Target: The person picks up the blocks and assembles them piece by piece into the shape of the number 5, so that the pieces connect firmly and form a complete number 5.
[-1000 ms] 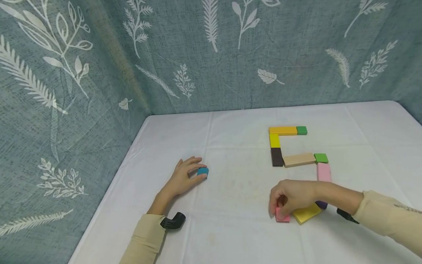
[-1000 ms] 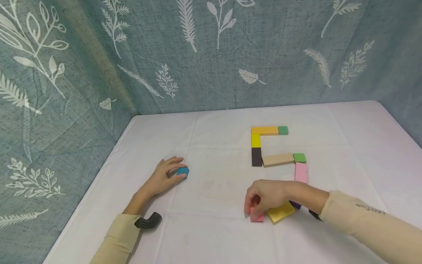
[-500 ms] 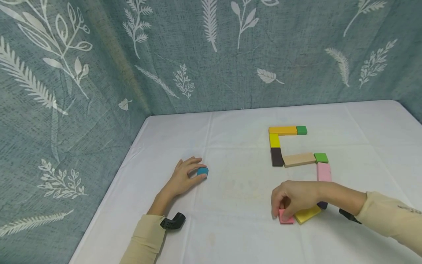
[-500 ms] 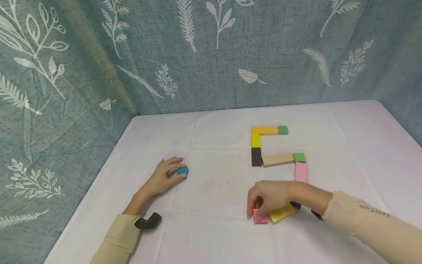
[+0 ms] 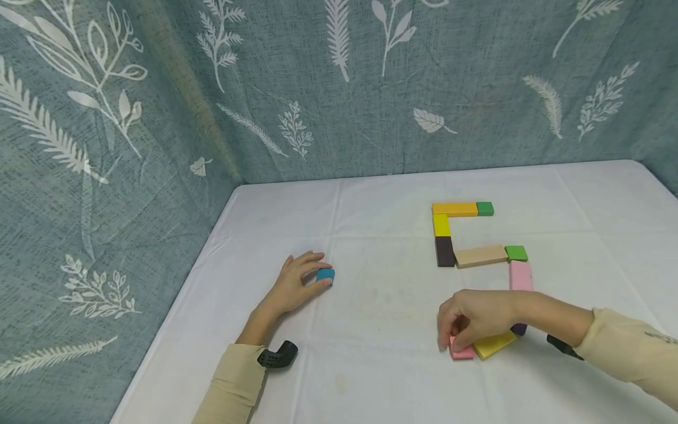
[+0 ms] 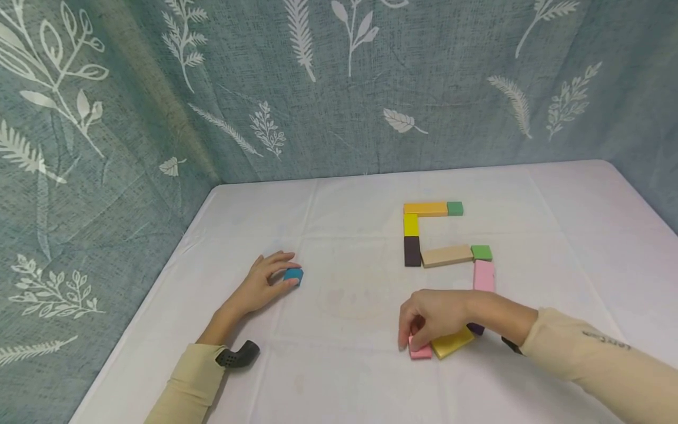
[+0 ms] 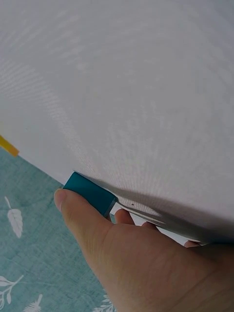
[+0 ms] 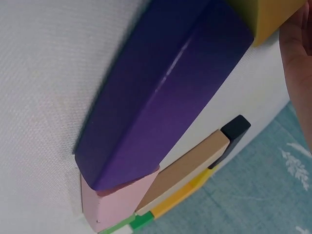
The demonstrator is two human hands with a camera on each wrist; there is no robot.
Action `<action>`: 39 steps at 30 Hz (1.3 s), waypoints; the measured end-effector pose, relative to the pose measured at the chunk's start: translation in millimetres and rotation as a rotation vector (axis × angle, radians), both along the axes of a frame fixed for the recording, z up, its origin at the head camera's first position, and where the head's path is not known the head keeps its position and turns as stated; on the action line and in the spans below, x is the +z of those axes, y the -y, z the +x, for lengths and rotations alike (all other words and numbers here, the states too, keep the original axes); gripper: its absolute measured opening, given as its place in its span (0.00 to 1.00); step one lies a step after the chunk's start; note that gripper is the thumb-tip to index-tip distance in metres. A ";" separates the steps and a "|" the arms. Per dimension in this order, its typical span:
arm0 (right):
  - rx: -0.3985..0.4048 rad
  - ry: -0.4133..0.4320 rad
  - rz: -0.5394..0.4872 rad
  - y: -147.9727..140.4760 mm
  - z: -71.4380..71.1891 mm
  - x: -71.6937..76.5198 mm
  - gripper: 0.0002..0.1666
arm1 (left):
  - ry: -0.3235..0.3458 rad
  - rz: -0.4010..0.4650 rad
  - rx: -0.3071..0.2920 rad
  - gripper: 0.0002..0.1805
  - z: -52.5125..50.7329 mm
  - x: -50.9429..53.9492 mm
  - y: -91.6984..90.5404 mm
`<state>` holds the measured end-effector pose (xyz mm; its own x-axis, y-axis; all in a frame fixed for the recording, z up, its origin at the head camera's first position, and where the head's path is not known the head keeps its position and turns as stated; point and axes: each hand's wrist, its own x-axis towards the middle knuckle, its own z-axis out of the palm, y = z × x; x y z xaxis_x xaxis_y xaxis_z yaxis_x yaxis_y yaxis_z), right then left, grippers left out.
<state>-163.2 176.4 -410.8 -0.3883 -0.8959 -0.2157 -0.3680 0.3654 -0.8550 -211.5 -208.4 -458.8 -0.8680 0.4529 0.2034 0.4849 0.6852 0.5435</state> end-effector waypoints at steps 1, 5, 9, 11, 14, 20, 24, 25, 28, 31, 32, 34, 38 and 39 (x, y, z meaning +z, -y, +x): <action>-0.001 -0.001 -0.002 0.8 -0.9 -0.1 0.05 | 0.003 -0.001 0.004 0.17 -0.1 0.4 0.7; -0.039 -0.025 0.008 6.3 -5.7 -1.3 0.05 | -0.004 -0.005 0.008 0.17 -0.3 1.3 3.4; -0.155 -0.047 0.040 19.7 -15.4 0.6 0.05 | -0.019 0.005 0.009 0.17 0.7 2.1 5.7; -0.236 -0.033 0.066 30.4 -23.3 3.8 0.05 | -0.022 0.014 0.011 0.17 1.4 1.8 6.5; -0.361 0.018 0.101 49.1 -37.2 8.8 0.07 | -0.001 0.022 0.016 0.17 2.2 -0.2 7.1; -0.566 0.109 0.135 88.9 -59.6 11.1 0.12 | 0.022 0.034 0.006 0.17 3.1 -3.2 6.3; -0.630 0.125 0.127 114.0 -65.5 7.1 0.11 | 0.020 0.052 0.004 0.18 2.0 -2.6 5.0; -0.640 0.124 0.126 119.5 -66.1 5.9 0.11 | 0.027 0.064 0.009 0.18 1.5 -2.6 4.9; -0.684 0.117 0.115 133.7 -67.6 2.3 0.12 | 0.046 0.104 0.057 0.18 -0.1 -1.8 4.3; -0.705 0.079 0.093 145.1 -70.1 -0.8 0.14 | 0.021 0.101 0.138 0.18 -2.3 -2.3 4.7; -0.709 0.068 0.083 148.7 -71.1 -1.4 0.14 | 0.008 0.092 0.165 0.18 -2.8 -2.5 4.9; -0.709 0.045 0.072 155.8 -72.9 -1.5 0.15 | -0.021 0.069 0.209 0.17 -3.6 -3.0 5.7; -0.690 -0.007 0.059 169.4 -77.0 -2.2 0.15 | -0.040 0.058 0.259 0.17 -3.5 -2.8 7.0; -0.675 -0.026 0.056 172.3 -78.1 -3.2 0.15 | -0.043 0.055 0.267 0.17 -3.6 -3.0 7.2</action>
<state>-241.3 4.0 -414.0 -0.8647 -0.4427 -0.2373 -0.0640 0.5656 -0.8222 -215.1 -215.6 -461.8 -0.9453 0.1966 0.2602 0.3143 0.7621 0.5660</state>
